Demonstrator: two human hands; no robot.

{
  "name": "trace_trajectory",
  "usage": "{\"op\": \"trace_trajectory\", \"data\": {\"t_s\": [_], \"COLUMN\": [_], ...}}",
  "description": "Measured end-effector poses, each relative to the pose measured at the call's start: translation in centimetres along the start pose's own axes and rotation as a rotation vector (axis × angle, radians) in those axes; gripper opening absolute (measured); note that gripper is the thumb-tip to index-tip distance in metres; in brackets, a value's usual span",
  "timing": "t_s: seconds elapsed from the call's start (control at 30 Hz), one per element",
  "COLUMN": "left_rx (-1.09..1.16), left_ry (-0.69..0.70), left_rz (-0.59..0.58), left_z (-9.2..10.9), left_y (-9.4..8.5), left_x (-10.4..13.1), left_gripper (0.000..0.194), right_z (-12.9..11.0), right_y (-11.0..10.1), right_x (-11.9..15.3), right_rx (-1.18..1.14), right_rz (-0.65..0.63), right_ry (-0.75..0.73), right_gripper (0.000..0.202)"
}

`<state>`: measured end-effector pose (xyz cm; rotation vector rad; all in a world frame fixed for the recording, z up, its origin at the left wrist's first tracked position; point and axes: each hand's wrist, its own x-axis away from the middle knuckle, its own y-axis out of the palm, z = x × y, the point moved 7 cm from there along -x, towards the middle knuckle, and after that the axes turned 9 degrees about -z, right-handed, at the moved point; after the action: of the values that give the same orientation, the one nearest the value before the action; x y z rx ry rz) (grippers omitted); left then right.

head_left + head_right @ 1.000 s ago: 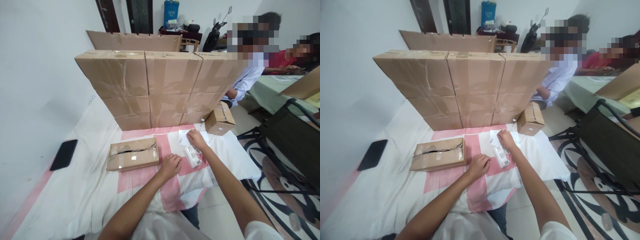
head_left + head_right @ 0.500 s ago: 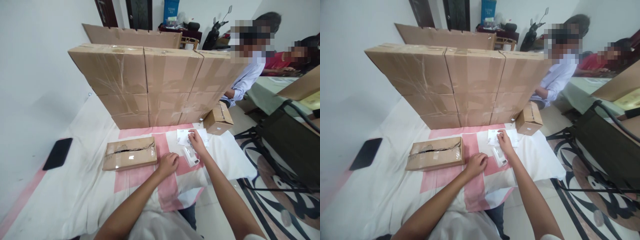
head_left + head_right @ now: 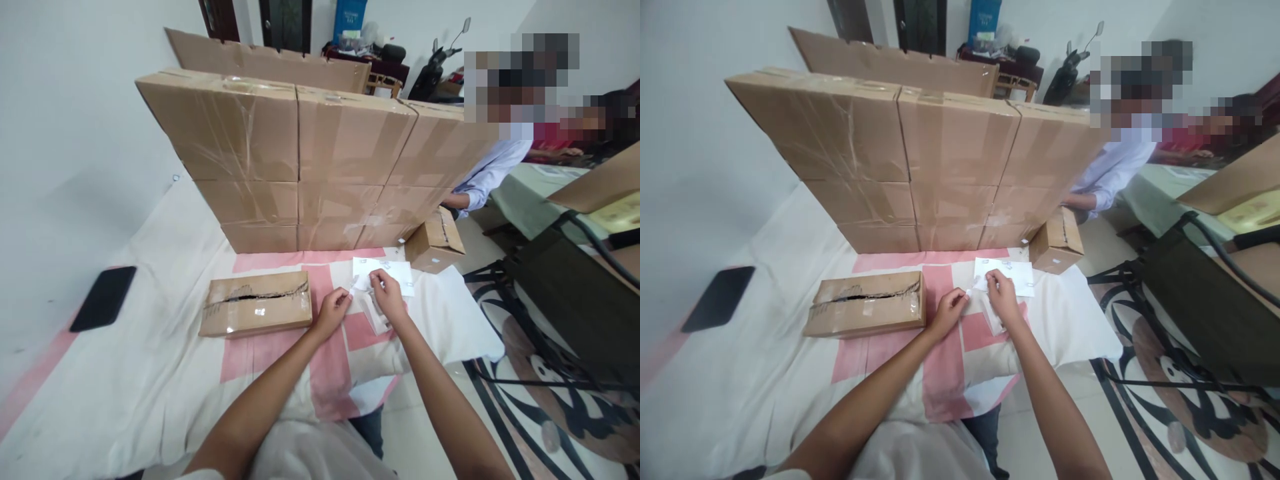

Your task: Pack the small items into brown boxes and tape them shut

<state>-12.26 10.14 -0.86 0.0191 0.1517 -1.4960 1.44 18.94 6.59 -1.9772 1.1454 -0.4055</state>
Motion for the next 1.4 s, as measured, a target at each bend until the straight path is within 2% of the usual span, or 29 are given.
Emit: {"op": "trace_trajectory", "data": {"t_s": [0.1,0.2,0.33,0.47,0.57,0.67,0.77,0.93,1.03,1.17,1.4], "left_rx": [0.004,-0.017,-0.064,-0.099,-0.110,-0.111,-0.105,-0.097,-0.100,-0.109,-0.119], "left_ry": [0.000,0.011,0.012,0.007,0.005,0.003,0.001,-0.004,-0.008,-0.011,-0.011], "left_rz": [-0.011,-0.067,-0.119,-0.127,-0.132,-0.130,-0.127,-0.131,-0.134,-0.139,-0.157], "left_z": [0.0,0.1,0.3,0.3,0.3,0.3,0.1,-0.2,-0.1,-0.1,0.0], "left_y": [0.1,0.8,1.3,1.3,1.3,1.3,1.4,1.3,1.3,1.3,1.3], "left_x": [0.2,0.2,0.3,0.4,0.3,0.2,0.2,0.3,0.4,0.4,0.5], "left_gripper": [0.030,0.027,0.024,0.023,0.023,0.023,0.024,0.027,0.027,0.026,0.028], "right_z": [2.6,4.8,6.5,7.5,7.9,7.9,7.7,6.4,5.0,4.6,6.7], "right_y": [-1.7,-2.4,-1.2,0.1,0.2,-0.5,-2.2,-6.4,-7.7,-8.4,-7.6], "right_x": [-1.4,-3.0,-4.3,-4.6,-4.3,-3.9,-3.5,-2.1,-1.2,-0.6,-0.3], "right_rx": [0.143,0.301,0.458,0.502,0.469,0.400,0.323,0.220,0.171,0.040,-0.134], "right_rz": [0.086,0.098,-0.020,-0.193,-0.283,-0.289,-0.170,0.190,0.285,0.373,0.447], "right_ry": [0.099,0.180,0.192,0.142,0.091,0.049,0.044,0.094,0.082,0.099,0.201], "right_gripper": [0.031,0.029,0.023,0.020,0.019,0.020,0.023,0.037,0.038,0.040,0.056]}}
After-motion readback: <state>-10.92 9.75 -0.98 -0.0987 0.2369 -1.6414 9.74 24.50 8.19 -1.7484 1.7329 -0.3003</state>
